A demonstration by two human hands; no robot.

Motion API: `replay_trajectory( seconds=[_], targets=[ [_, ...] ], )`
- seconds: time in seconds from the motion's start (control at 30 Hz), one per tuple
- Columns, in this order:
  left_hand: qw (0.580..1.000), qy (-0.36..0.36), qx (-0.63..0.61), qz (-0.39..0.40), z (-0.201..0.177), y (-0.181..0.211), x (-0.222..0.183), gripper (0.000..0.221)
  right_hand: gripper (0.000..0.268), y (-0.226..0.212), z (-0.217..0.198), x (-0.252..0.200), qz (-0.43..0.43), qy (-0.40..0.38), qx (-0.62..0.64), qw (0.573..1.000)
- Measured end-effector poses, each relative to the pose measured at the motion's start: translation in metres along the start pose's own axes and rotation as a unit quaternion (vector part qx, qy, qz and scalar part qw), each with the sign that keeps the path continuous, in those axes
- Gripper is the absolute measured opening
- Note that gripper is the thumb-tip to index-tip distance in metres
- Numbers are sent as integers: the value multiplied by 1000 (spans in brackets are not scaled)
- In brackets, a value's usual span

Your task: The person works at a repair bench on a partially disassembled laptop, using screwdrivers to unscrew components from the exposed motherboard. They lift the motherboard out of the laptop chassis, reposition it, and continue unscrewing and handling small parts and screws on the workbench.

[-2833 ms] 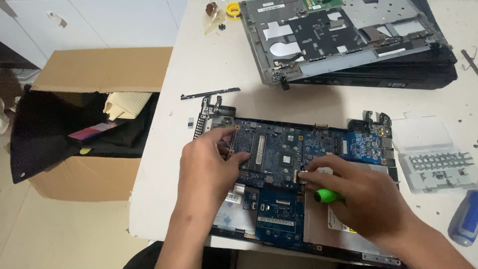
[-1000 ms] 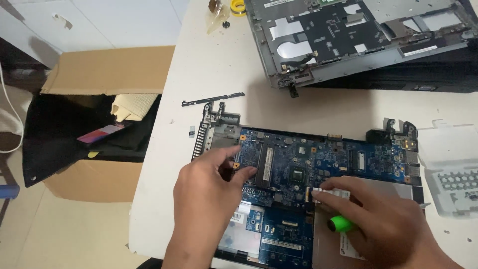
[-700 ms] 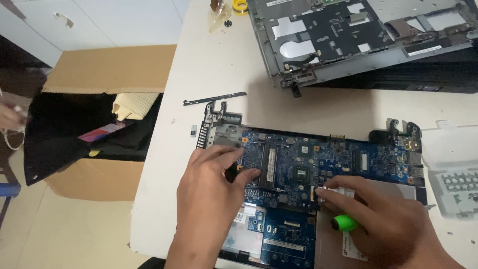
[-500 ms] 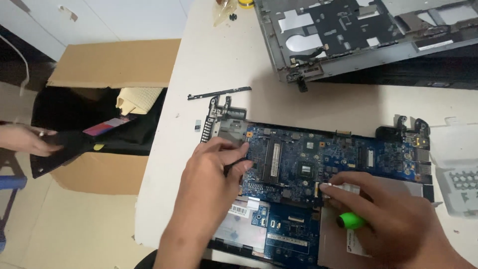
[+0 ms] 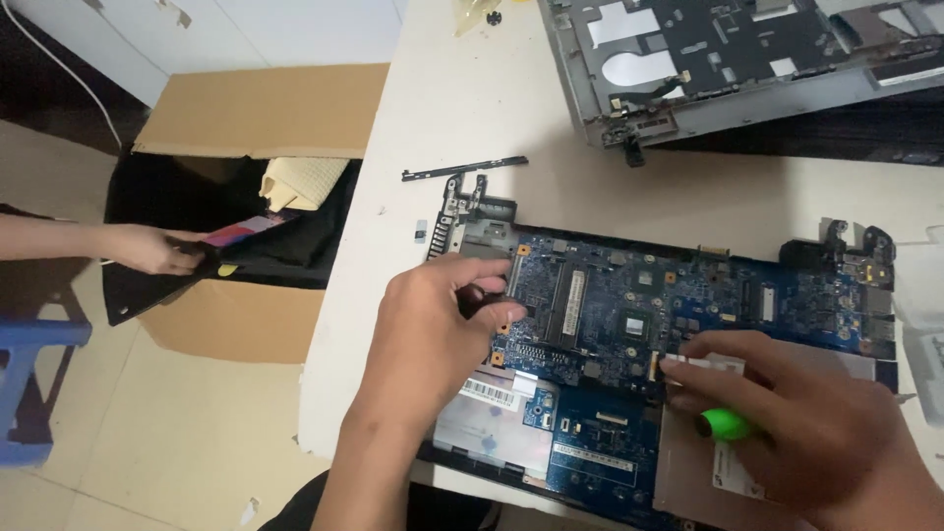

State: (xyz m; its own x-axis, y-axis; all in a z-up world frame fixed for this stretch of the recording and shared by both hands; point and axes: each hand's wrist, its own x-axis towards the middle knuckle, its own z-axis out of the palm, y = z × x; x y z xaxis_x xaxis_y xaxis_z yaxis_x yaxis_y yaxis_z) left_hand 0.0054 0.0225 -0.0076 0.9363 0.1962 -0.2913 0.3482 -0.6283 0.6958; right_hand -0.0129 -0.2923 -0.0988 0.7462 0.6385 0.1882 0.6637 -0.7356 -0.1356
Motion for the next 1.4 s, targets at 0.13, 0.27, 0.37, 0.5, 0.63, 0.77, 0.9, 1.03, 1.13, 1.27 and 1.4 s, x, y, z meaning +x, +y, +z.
replay_trajectory(
  seconds=[0.13,0.27,0.37,0.5,0.63,0.77,0.9,1.03,1.13,1.27,1.4],
  targets=[
    [998,-16,18,-54,-7,12,-4,44,52,-3,1,1,12,-9,1,1000],
    [999,-3,-3,-52,-9,18,-8,41,47,-16,-8,10,5,23,-9,1000],
    [994,-6,-90,-64,-10,24,-10,40,52,-16,-7,8,-9,36,0,999],
    [996,7,-83,-30,-4,18,-6,37,55,-18,-10,11,-9,41,0,999],
    [1000,14,-8,-26,1,13,-2,34,61,-18,-10,12,-10,12,3,1000],
    [999,6,11,-51,0,16,-1,36,48,-33,-20,17,22,35,22,999],
    [999,4,18,-51,-1,14,-1,33,49,-37,-23,20,45,41,32,998],
    [998,-5,-19,-55,-2,14,-1,39,52,-32,-20,18,36,30,47,998],
    [997,-23,-20,-67,-7,21,-6,45,42,-40,-26,23,54,42,37,997],
    [995,-30,-38,-85,-6,18,-4,37,41,-43,-30,26,28,76,65,995],
    [995,-22,-96,-18,-5,14,-5,17,42,-42,-29,24,31,85,56,994]
  ],
)
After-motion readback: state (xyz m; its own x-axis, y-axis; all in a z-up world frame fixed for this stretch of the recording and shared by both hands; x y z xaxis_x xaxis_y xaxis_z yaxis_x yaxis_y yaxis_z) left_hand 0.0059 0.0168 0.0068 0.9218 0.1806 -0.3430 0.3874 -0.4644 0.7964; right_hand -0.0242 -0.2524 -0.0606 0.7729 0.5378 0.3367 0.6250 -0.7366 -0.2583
